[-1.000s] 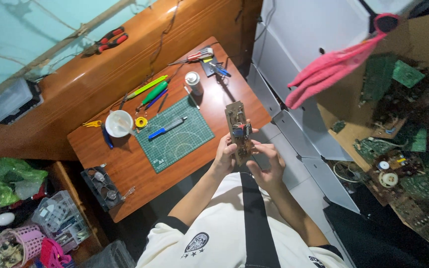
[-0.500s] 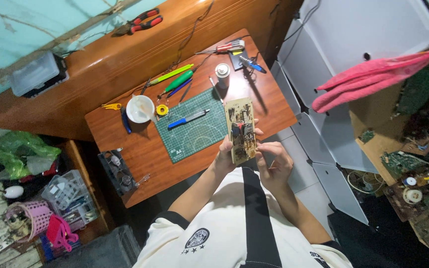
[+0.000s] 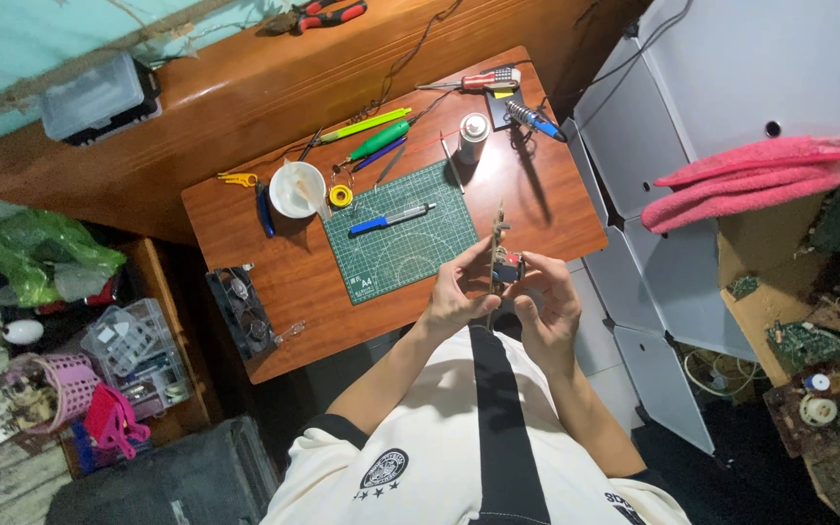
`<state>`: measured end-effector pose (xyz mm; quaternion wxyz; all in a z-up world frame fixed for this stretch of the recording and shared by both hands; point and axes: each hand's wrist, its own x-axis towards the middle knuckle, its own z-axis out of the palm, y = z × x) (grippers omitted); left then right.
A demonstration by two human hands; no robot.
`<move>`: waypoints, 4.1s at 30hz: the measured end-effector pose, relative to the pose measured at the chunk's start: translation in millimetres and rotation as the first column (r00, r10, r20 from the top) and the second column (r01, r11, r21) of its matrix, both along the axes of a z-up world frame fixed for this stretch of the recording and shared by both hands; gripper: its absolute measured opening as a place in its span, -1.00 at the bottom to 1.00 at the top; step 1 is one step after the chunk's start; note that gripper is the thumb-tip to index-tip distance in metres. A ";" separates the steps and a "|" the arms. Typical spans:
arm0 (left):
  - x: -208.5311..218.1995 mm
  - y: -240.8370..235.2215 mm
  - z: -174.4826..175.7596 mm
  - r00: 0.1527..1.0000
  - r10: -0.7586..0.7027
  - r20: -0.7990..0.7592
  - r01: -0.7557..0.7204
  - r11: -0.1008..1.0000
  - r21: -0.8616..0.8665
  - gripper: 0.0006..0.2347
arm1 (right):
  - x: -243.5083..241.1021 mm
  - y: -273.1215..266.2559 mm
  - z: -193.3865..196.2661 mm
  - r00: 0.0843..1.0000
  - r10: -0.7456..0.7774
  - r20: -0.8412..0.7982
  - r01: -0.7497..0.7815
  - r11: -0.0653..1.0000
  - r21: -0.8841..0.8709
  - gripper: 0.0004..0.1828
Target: Inspecting and soldering components on a green circuit board at a workbench.
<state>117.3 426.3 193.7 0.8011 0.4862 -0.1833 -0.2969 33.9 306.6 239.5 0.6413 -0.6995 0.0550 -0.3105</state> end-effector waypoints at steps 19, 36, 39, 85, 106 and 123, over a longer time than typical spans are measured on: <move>-12.2 10.5 35.1 0.900 0.190 0.393 -0.256 0.959 0.122 -0.04 | 1.5 -16.5 3.7 0.978 0.206 -0.043 -0.192 0.958 0.213 -0.37; -11.5 7.7 78.5 0.787 0.236 0.570 -0.440 0.863 0.249 -0.12 | 8.1 -22.5 -25.9 0.952 0.295 0.084 -0.296 0.810 0.507 -0.41; -10.7 10.0 81.1 0.764 0.227 0.604 -0.469 0.839 0.277 -0.14 | 11.8 -19.7 -22.3 0.940 0.313 0.134 -0.334 0.766 0.549 -0.38; -15.1 13.2 74.7 0.857 0.226 0.463 -0.298 0.951 0.086 -0.13 | -4.3 -14.0 4.4 0.935 0.313 0.165 -0.349 0.893 0.284 -0.48; -14.6 13.2 69.1 0.852 0.202 0.483 -0.254 0.966 0.043 -0.09 | -5.0 -32.8 -7.7 0.906 0.407 0.118 -0.424 0.884 0.198 -0.50; -11.0 10.5 54.8 0.843 0.286 0.455 -0.316 0.949 -0.010 -0.10 | -3.7 -29.8 -4.5 0.899 0.435 -0.044 -0.430 0.899 0.087 -0.30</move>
